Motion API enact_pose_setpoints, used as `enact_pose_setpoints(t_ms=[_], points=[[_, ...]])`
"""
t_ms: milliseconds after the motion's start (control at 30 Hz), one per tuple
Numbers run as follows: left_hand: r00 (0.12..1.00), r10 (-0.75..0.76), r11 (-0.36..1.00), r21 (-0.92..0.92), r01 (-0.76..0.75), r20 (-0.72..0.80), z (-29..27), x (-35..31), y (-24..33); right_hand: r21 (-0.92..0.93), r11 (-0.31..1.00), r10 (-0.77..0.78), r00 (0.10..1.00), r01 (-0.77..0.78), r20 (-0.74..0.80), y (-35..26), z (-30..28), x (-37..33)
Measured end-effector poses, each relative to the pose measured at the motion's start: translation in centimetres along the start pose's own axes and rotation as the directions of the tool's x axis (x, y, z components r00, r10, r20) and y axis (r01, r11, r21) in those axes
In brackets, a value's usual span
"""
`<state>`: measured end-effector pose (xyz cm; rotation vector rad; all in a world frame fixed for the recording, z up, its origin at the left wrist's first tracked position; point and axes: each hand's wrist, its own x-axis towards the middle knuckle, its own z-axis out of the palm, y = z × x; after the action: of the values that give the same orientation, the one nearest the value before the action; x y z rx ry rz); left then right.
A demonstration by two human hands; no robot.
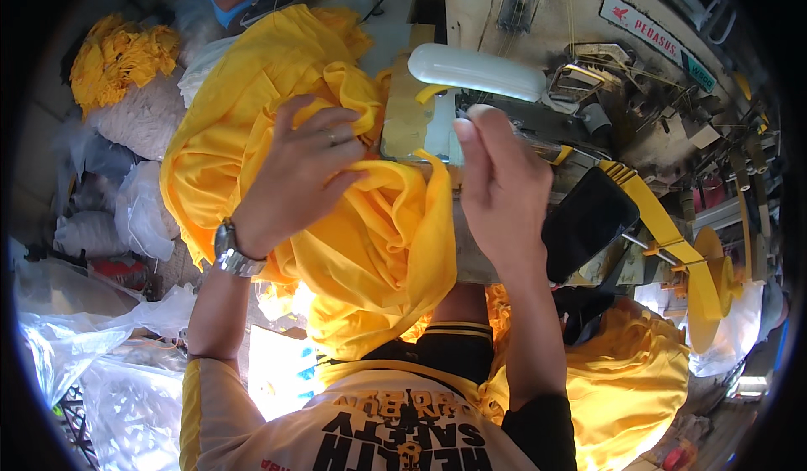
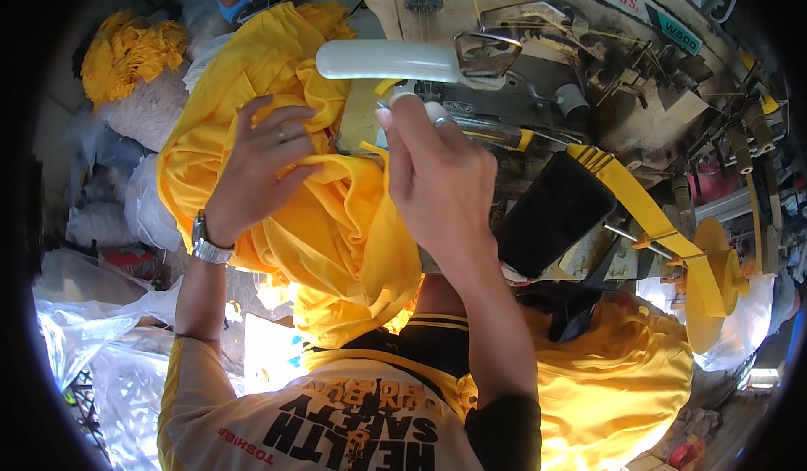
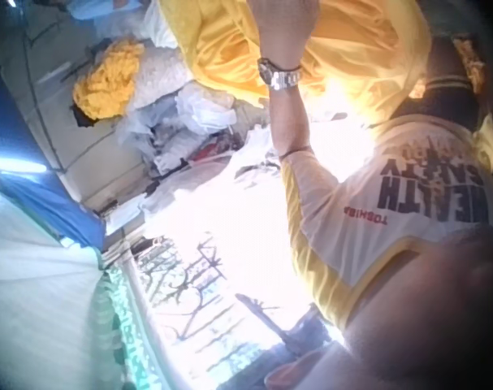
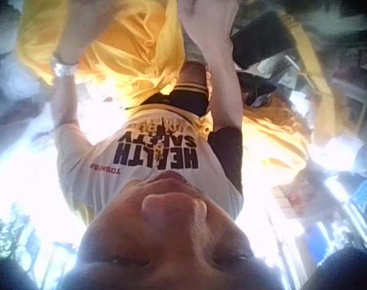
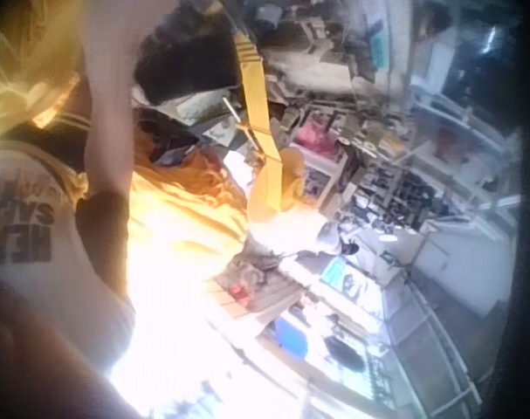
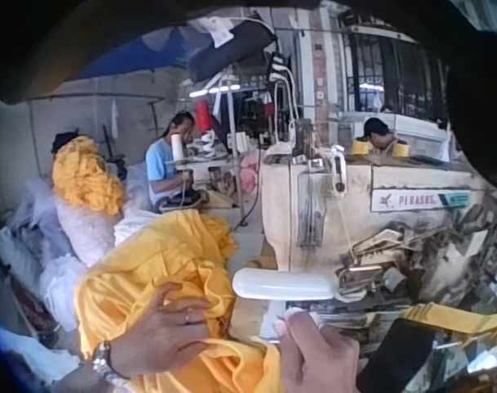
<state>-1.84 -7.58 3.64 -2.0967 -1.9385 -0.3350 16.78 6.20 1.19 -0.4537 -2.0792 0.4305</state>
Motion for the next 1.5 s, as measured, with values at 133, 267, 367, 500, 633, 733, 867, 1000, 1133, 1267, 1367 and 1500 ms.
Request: enact_pose_setpoints(t_ms=[133, 267, 367, 500, 633, 733, 867, 1000, 1133, 1267, 1367, 1500], points=[[0.825, -0.213, 0.917, -0.399, -0.017, -0.524, -3.2, -1.8, -3.8, 0.368, 0.844, 0.342, 0.919, -0.391, 0.195, -2.9, -0.8, -5.4], [0.542, -0.257, 0.966, -0.222, 0.131, -0.8, -10.3, 1.9, -7.4, 0.394, 0.668, 0.078, 0.586, -0.631, 0.807, -6.4, 1.3, -11.7], [0.683, -0.181, 0.975, -0.038, 0.218, -0.708, -12.9, 0.8, -11.0, 0.383, 0.794, 0.144, 0.758, -0.472, 0.636, -4.3, -6.2, -12.9], [0.965, 0.062, 0.989, -0.112, -0.093, -0.254, -8.6, -0.6, -6.9, -0.596, 0.709, 0.298, 0.926, -0.377, -0.23, -1.6, -27.4, -14.2], [0.799, -0.164, 0.972, -0.233, 0.03, -0.579, 0.7, -3.3, 4.2, -0.925, 0.098, 0.028, 0.93, -0.367, -0.366, -3.7, -40.8, -18.6], [0.96, 0.28, 0.252, -0.967, -0.046, 0.028, 9.3, -5.8, 22.8, -0.832, -0.03, 0.505, 0.71, -0.555, -0.492, 2.1, -41.2, -25.2], [0.738, 0.615, -0.183, -0.961, -0.207, -0.276, 6.9, -5.8, 28.1, -0.717, 0.359, 0.753, 0.639, -0.597, -0.155, 0.7, -28.6, -27.8], [0.955, 0.271, 0.064, -0.992, 0.112, 0.125, 2.6, -7.3, 15.5, -0.307, 0.828, 0.558, 0.749, -0.47, 0.357, -4.3, -14.7, -21.1], [0.933, -0.337, 0.385, -0.886, 0.257, 0.124, 2.2, -19.2, 12.5, 0.16, 0.983, -0.012, 0.851, -0.085, 0.525, -6.5, -0.9, -10.4], [0.603, -0.783, 0.205, -0.852, 0.482, 0.153, 3.3, -22.4, 13.3, 0.091, 0.96, -0.279, 0.919, 0.264, 0.277, -4.4, 10.3, 2.0], [0.262, -0.943, 0.062, -0.664, 0.745, 0.206, 6.4, -28.0, 14.3, 0.148, 0.873, -0.488, 0.832, 0.465, 0.262, -6.0, 19.7, 2.3], [0.092, -0.931, -0.04, -0.349, 0.936, 0.354, 10.1, -36.9, 14.7, 0.553, 0.748, -0.314, 0.539, -0.366, 0.782, -12.2, 13.8, -10.2]])
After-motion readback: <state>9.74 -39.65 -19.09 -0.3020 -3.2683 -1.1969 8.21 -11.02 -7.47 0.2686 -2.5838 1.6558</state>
